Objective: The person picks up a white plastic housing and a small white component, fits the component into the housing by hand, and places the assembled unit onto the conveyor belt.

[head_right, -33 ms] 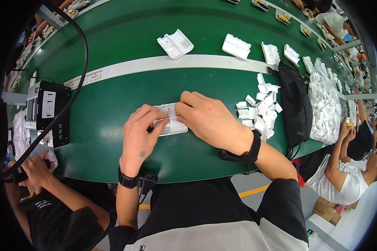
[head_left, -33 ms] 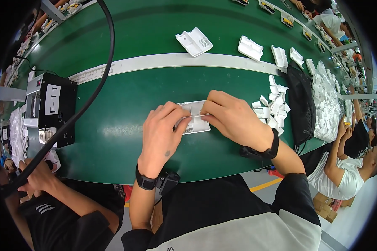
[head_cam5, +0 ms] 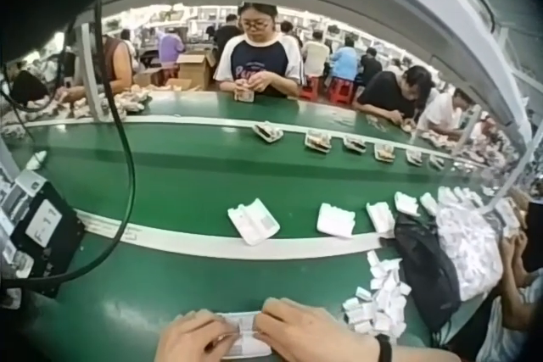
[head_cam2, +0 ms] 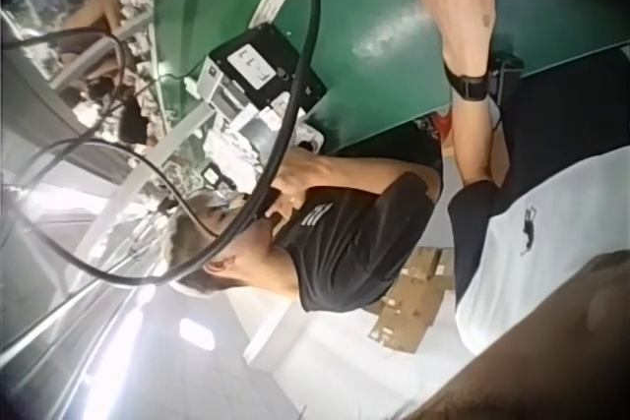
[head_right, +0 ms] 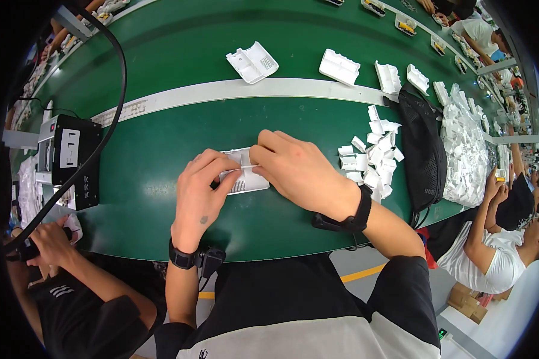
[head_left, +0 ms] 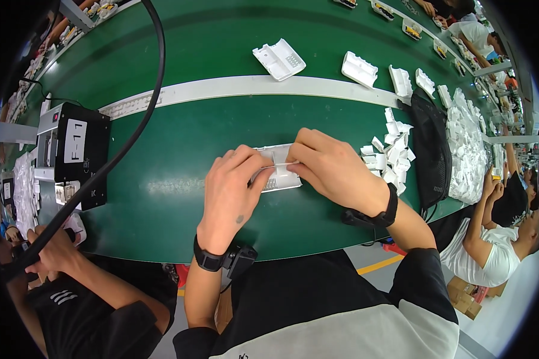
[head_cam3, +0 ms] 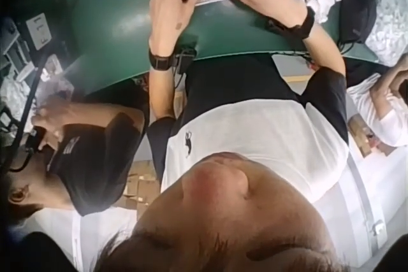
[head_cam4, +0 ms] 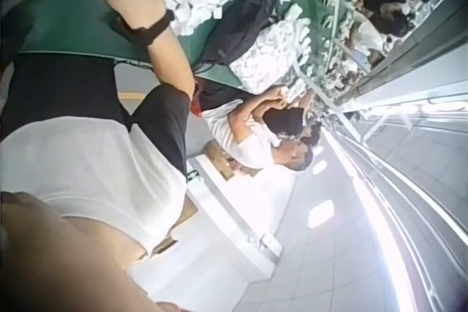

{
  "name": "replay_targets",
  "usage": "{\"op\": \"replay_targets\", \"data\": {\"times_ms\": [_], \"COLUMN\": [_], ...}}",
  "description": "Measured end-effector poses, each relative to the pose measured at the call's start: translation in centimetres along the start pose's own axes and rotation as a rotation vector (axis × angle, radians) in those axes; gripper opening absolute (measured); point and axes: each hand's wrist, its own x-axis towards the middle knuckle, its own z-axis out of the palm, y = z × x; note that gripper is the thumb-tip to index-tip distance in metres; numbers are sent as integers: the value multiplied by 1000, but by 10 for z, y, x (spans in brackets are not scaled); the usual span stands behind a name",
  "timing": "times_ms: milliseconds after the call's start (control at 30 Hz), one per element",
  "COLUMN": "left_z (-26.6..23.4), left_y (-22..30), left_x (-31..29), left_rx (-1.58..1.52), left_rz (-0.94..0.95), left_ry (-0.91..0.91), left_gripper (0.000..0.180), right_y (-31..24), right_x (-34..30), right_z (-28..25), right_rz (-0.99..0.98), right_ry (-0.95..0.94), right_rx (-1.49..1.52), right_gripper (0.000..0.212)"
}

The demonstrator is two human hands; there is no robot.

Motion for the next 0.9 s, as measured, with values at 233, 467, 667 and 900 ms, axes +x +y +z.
{"op": "replay_targets", "data": {"times_ms": [233,467,667,900], "left_z": [-4,-3,-5,-4], "left_y": [-7,-9,-11,-10], "left_x": [-1,0,2,-1], "left_rx": [-27,-15,19,120], "left_rz": [22,51,71,95], "left_ry": [4,27,26,54], "left_gripper": [11,9,9,13], "right_y": [6,0,1,-2], "right_x": [8,0,2,3], "right_z": [4,19,22,30], "right_rz": [-30,21,32,40], "right_ry": [-7,96,120,124], "right_rx": [59,122,40,-60], "right_gripper": [10,9,11,13]}}
